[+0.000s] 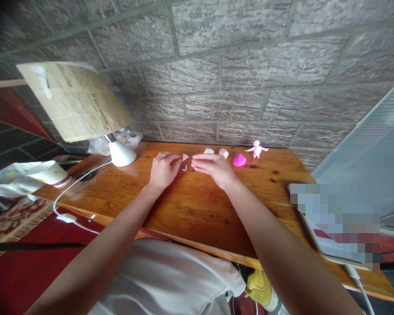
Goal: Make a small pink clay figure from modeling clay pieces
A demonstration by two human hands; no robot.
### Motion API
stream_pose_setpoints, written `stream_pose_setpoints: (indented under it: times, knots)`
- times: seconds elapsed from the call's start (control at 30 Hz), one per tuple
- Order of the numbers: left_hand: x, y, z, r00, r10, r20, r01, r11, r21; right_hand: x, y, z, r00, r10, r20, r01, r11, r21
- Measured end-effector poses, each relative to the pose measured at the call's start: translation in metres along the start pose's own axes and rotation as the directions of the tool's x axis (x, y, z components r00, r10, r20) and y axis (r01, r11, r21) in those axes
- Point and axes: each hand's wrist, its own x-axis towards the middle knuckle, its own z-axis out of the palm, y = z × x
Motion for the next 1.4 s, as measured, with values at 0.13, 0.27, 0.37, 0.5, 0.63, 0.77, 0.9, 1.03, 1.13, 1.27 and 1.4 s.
stream_pose_setpoints:
  times: [0.13, 0.27, 0.37, 0.5, 0.63, 0.77, 0.9, 1.03, 1.13, 1.27, 1.4]
  knots:
    - [-0.002, 0.018, 0.006, 0.989, 0.045, 0.141, -0.050, 0.998, 0.036, 0.001, 0.002, -0.001, 1.000, 0.008, -0.022, -0.009, 0.999, -0.052]
    - [-0.002, 0.019, 0.009, 0.977, -0.007, 0.213, -0.015, 0.995, 0.102, 0.001, 0.004, 0.001, 1.000, -0.007, -0.004, 0.007, 0.996, -0.093]
    - [-0.001, 0.015, 0.009, 0.971, -0.048, 0.233, 0.042, 0.999, 0.028, 0.000, 0.005, 0.002, 1.000, 0.001, 0.004, 0.000, 0.999, -0.048]
    - [0.001, 0.009, 0.016, 0.982, -0.076, 0.173, 0.128, 0.941, -0.313, 0.001, 0.003, 0.000, 1.000, -0.009, 0.010, 0.009, 0.999, 0.037]
    - [0.004, 0.004, 0.023, 0.972, -0.118, 0.202, 0.229, 0.666, -0.710, 0.002, 0.000, -0.002, 0.998, -0.015, -0.065, 0.018, 0.999, 0.042]
    - [0.004, 0.008, 0.017, 0.941, -0.085, 0.328, 0.333, 0.404, -0.852, 0.003, -0.002, -0.004, 0.986, -0.034, -0.165, 0.024, 0.998, -0.065]
    - [0.003, 0.015, 0.009, 0.938, -0.037, 0.344, 0.335, 0.349, -0.875, 0.003, -0.001, -0.004, 0.994, -0.057, -0.090, 0.053, 0.998, -0.044]
    - [0.002, 0.017, 0.007, 0.931, -0.028, 0.363, 0.352, 0.328, -0.877, 0.003, 0.000, -0.004, 0.997, -0.065, -0.046, 0.064, 0.998, -0.023]
    - [0.002, 0.017, 0.007, 0.927, -0.033, 0.374, 0.366, 0.311, -0.877, 0.004, 0.000, -0.005, 0.995, -0.086, -0.056, 0.082, 0.995, -0.063]
    - [0.002, 0.015, 0.008, 0.936, -0.013, 0.352, 0.335, 0.339, -0.879, 0.004, 0.002, -0.006, 0.994, -0.107, -0.034, 0.102, 0.986, -0.131]
    - [0.002, 0.015, 0.009, 0.933, -0.001, 0.361, 0.340, 0.338, -0.878, 0.004, 0.004, -0.006, 0.991, -0.132, -0.016, 0.126, 0.973, -0.193]
